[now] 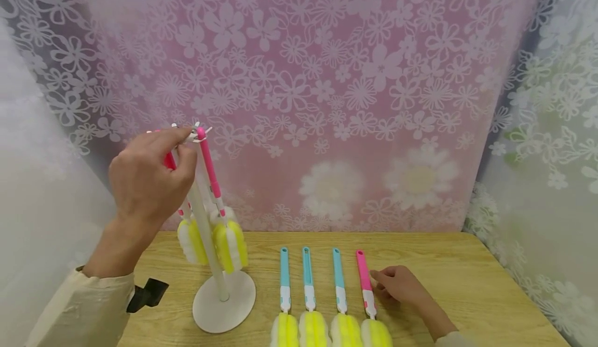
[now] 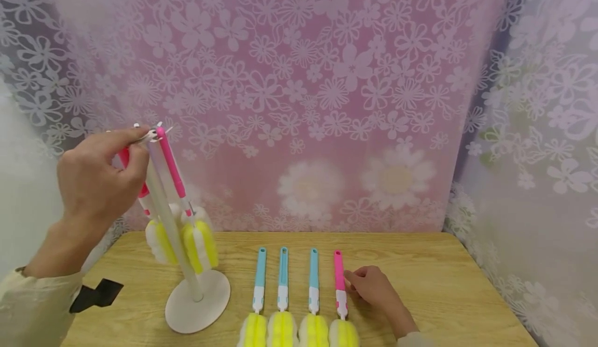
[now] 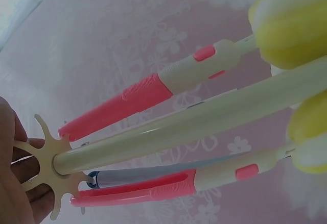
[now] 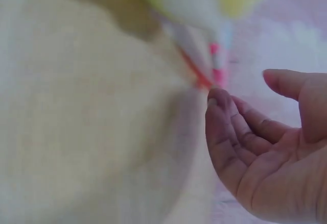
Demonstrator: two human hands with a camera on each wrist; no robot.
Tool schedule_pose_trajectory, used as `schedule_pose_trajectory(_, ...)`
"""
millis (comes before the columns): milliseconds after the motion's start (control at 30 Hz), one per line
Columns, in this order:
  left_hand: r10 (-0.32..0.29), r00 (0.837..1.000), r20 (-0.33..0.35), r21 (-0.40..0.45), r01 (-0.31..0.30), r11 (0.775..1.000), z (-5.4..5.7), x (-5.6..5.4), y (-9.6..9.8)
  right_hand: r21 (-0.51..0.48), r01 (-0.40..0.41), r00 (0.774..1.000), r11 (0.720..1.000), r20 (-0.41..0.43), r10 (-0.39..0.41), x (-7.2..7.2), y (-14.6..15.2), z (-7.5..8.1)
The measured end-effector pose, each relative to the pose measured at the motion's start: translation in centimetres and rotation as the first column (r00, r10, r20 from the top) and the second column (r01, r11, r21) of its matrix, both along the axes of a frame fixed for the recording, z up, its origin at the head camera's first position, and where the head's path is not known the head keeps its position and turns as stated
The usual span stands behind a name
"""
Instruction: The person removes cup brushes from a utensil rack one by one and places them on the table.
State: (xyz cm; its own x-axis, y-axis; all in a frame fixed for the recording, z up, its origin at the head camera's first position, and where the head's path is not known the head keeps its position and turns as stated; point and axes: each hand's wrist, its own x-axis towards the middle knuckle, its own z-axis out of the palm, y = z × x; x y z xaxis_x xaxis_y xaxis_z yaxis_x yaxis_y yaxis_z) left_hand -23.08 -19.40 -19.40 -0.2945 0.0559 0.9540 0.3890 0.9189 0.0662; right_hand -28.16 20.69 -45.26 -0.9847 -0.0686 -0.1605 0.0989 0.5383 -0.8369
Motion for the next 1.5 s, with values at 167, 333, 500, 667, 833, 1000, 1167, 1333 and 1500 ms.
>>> schedule_pose_trajectory(167,-0.05,0.998,-0.026,-0.01,0.05,0.999,0.2,-0.4,-0.6,-0.048,-0.006,1.0,0.999,-0.015,0.005,0.2,0.4,2.0)
schedule_pose_trajectory(333,-0.121,0.993,0.018,-0.01,0.121,0.993,0.6,-0.4,-1.3,-0.069,-0.012,1.0,0.998,-0.026,0.011,0.4,-0.1,3.1)
schedule_pose_trajectory(500,-0.191,0.979,0.077,-0.052,0.195,0.979,1.1,-0.4,-2.2,-0.116,-0.067,0.995,0.991,-0.075,0.058,0.6,-1.0,4.3)
schedule_pose_trajectory(667,-0.229,0.967,0.114,-0.146,0.244,0.959,1.8,-0.4,-2.9,-0.136,-0.126,0.986,0.983,-0.127,0.109,1.0,-2.0,5.6)
schedule_pose_trajectory(833,-0.311,0.936,0.163,-0.16,0.336,0.928,1.9,-0.5,-3.6,-0.143,-0.196,0.97,0.97,-0.171,0.17,1.4,-3.0,6.3)
schedule_pose_trajectory(1000,-0.365,0.898,0.246,-0.067,0.391,0.918,1.8,-0.2,-4.2,-0.169,-0.241,0.961,0.956,-0.18,0.21,1.4,-4.1,6.7)
schedule_pose_trajectory(1167,-0.244,0.941,0.235,-0.087,0.27,0.959,1.2,0.5,-3.8,-0.185,-0.307,0.941,0.934,-0.206,0.269,1.5,-5.3,7.2)
schedule_pose_trajectory(1333,-0.15,0.973,0.176,-0.108,0.17,0.979,0.8,0.8,-2.5,-0.203,-0.377,0.916,0.904,-0.228,0.331,1.7,-6.4,8.2)
schedule_pose_trajectory(1500,-0.047,0.987,0.152,-0.099,0.062,0.993,0.6,1.2,-1.3,-0.249,-0.434,0.892,0.866,-0.255,0.374,2.4,-7.6,9.5)
